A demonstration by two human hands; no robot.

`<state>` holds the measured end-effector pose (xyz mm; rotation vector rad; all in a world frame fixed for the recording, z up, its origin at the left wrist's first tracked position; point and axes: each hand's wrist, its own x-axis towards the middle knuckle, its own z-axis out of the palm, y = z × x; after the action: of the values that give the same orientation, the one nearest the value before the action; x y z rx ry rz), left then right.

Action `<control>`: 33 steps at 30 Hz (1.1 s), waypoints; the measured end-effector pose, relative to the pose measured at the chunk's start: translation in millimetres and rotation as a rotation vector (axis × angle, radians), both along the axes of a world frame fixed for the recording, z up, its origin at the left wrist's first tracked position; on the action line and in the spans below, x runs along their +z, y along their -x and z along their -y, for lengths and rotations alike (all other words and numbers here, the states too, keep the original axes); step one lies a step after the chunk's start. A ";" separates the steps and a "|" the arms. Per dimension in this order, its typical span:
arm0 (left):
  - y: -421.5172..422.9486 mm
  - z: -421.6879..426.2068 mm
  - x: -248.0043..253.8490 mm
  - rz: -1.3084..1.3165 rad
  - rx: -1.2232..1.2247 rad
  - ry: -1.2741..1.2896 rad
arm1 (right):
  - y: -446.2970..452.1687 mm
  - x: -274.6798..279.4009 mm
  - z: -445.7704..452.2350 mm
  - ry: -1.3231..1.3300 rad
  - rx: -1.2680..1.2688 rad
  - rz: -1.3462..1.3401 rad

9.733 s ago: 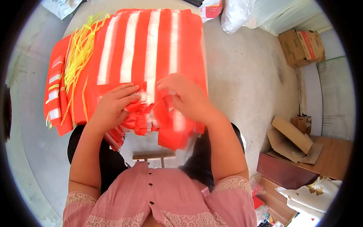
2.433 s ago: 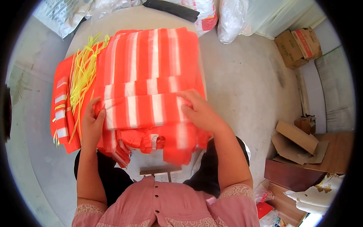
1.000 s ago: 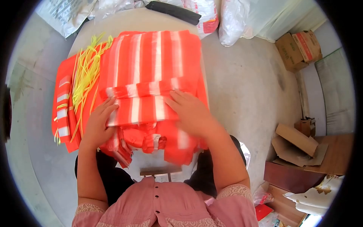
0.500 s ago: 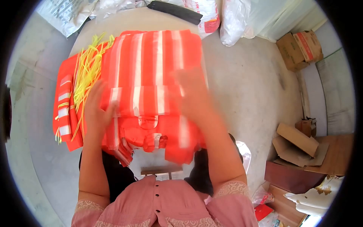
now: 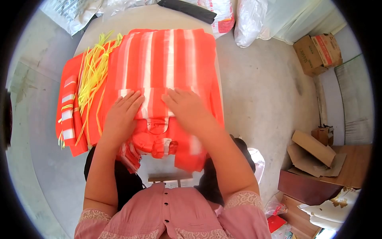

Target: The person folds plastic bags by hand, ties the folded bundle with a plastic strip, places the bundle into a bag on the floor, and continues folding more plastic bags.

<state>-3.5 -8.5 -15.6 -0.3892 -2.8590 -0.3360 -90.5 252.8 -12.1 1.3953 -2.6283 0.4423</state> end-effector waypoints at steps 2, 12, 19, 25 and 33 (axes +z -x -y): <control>-2.7 7.8 1.2 -0.030 0.053 0.002 | 3.2 2.8 -11.8 0.005 -0.054 -0.004; -16.3 -7.3 59.7 0.300 0.329 -0.357 | 16.2 58.1 -26.2 0.817 -0.473 -0.309; -31.7 -61.0 21.1 0.909 0.086 -1.161 | 5.4 46.8 -39.3 0.578 -0.281 -0.199; -38.4 -72.7 46.5 0.741 0.079 -0.647 | -5.0 34.3 -56.6 0.147 -0.295 0.238; -28.2 -75.2 16.6 0.242 -0.108 -0.432 | -15.2 25.4 -61.3 0.230 0.119 0.201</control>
<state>24.7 66.7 0.9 -0.4404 -2.8818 -1.0614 -75.3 314.1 13.3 1.5043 -2.5469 0.9133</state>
